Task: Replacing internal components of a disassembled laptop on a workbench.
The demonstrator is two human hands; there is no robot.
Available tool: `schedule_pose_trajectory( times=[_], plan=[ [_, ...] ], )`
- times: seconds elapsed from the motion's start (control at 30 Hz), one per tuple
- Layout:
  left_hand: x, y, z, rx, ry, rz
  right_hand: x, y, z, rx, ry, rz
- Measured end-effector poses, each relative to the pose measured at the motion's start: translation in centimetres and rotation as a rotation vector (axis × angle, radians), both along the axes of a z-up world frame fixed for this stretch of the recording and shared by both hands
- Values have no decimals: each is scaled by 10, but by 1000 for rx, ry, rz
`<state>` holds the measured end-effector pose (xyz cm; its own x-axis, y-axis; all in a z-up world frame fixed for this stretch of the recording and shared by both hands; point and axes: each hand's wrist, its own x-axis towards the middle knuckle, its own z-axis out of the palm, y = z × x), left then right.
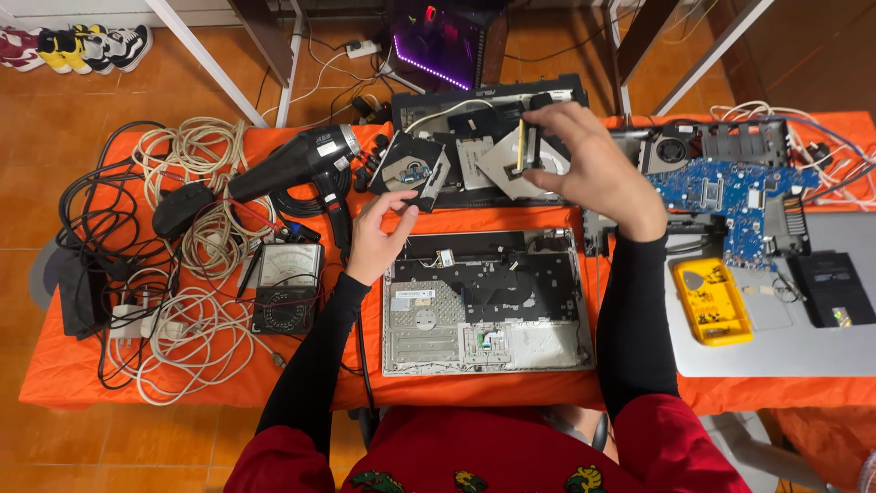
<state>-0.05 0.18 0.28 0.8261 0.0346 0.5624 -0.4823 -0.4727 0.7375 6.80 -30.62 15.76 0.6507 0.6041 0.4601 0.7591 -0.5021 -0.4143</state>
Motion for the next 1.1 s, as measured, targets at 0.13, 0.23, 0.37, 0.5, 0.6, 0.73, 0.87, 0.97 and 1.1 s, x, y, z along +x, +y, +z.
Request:
schedule_pose_trajectory(
  times=[0.13, 0.23, 0.37, 0.5, 0.6, 0.73, 0.87, 0.97, 1.1],
  plan=[
    [-4, -6, 10, 2, -4, -10, -5, 10, 4, -8, 3, 19],
    [-8, -14, 13, -114, 250, -17, -9, 19, 4, -26, 73, -3],
    [-13, -19, 1, -397, 332, -266, -19, 42, -1, -58, 9, 98],
    [-19, -24, 4, -568, 356, -441, -25, 69, -18, -205, 6, 195],
    [-18, -27, 0, -667, 382, -419, -34, 83, -20, -224, 27, 264],
    [-17, -28, -6, -704, 343, -401, -38, 87, -26, -231, -7, 262],
    [-13, -26, -9, -773, 383, -371, -39, 87, -20, -271, -43, 218],
    [-14, -25, -9, -763, 388, -374, -41, 84, -17, -273, -8, 212],
    [-17, -24, -1, -729, 353, -409, -45, 82, -9, -258, 32, 204]
  ],
)
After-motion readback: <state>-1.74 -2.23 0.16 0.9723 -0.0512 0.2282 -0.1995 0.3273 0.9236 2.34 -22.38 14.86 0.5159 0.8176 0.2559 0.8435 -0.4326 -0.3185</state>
